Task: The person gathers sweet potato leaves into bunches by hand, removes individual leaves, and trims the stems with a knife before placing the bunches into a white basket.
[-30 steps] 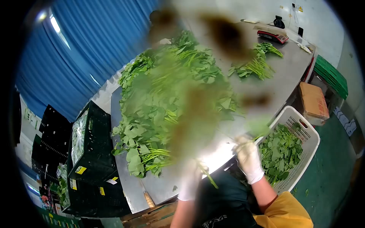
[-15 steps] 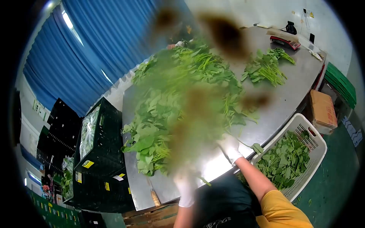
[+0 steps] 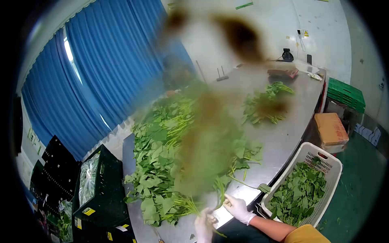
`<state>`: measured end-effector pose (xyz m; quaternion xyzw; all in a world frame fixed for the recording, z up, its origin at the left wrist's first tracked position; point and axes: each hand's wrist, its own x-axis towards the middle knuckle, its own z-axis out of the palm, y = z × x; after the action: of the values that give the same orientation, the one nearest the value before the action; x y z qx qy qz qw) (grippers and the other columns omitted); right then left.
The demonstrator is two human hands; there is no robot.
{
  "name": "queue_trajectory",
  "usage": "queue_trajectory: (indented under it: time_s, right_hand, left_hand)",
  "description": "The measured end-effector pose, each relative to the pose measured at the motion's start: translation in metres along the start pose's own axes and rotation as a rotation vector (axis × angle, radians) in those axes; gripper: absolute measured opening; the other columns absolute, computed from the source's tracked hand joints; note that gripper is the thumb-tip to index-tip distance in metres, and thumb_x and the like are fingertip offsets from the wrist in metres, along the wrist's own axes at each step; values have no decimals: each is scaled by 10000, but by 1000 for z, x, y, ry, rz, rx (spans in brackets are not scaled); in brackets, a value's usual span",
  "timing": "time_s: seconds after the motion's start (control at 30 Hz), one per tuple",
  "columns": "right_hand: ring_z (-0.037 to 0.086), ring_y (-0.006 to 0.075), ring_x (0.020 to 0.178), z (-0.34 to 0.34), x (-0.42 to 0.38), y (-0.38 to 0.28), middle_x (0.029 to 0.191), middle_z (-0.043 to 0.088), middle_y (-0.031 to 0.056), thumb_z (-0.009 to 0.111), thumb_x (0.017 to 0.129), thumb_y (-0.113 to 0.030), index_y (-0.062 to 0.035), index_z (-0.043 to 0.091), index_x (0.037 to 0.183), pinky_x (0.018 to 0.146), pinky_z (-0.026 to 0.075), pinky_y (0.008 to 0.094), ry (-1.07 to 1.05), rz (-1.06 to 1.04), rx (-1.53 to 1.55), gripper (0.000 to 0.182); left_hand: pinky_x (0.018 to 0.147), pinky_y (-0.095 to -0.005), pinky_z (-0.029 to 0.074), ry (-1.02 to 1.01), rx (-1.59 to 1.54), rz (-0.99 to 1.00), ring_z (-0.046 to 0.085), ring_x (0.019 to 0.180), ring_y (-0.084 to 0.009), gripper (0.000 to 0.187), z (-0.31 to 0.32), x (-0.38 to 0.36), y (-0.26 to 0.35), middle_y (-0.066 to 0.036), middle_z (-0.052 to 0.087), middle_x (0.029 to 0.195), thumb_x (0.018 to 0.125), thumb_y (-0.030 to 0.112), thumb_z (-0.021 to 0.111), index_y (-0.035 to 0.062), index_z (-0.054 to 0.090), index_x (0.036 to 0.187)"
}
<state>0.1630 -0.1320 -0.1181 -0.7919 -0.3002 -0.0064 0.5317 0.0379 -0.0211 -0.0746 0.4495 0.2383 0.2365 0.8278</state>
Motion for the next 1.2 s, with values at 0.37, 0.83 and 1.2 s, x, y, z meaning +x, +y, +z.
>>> queue_trajectory:
  time_s: [0.37, 0.83, 1.2]
  right_hand:
    - [649, 235, 675, -2, -1, -7, 777, 661, 63, 623, 814, -148, -101, 603, 1180, 613, 508, 333, -5, -53, -55, 370]
    - [649, 166, 683, 1, -2, 3, 807, 678, 51, 618, 838, -166, -124, 640, 1135, 622, 514, 297, -63, 25, 71, 301]
    - [557, 64, 604, -140, 168, 21, 826, 618, -22, 306, 981, -522, -43, 536, 1206, 449, 429, 182, -89, 697, 1535, 578]
  left_hand:
    - [622, -224, 437, 11, 486, 258, 568, 662, -115, 300, -33, -11, -29, -99, 646, 791, 945, 82, 466, -88, 472, 1192]
    - [608, -189, 433, 15, 399, 206, 597, 675, -115, 239, -32, -11, -32, -107, 664, 782, 946, 70, 425, -72, 513, 1117]
    - [622, -240, 470, -12, 456, 214, 605, 679, -149, 278, -37, -7, -35, -133, 655, 795, 957, 105, 406, -97, 504, 1121]
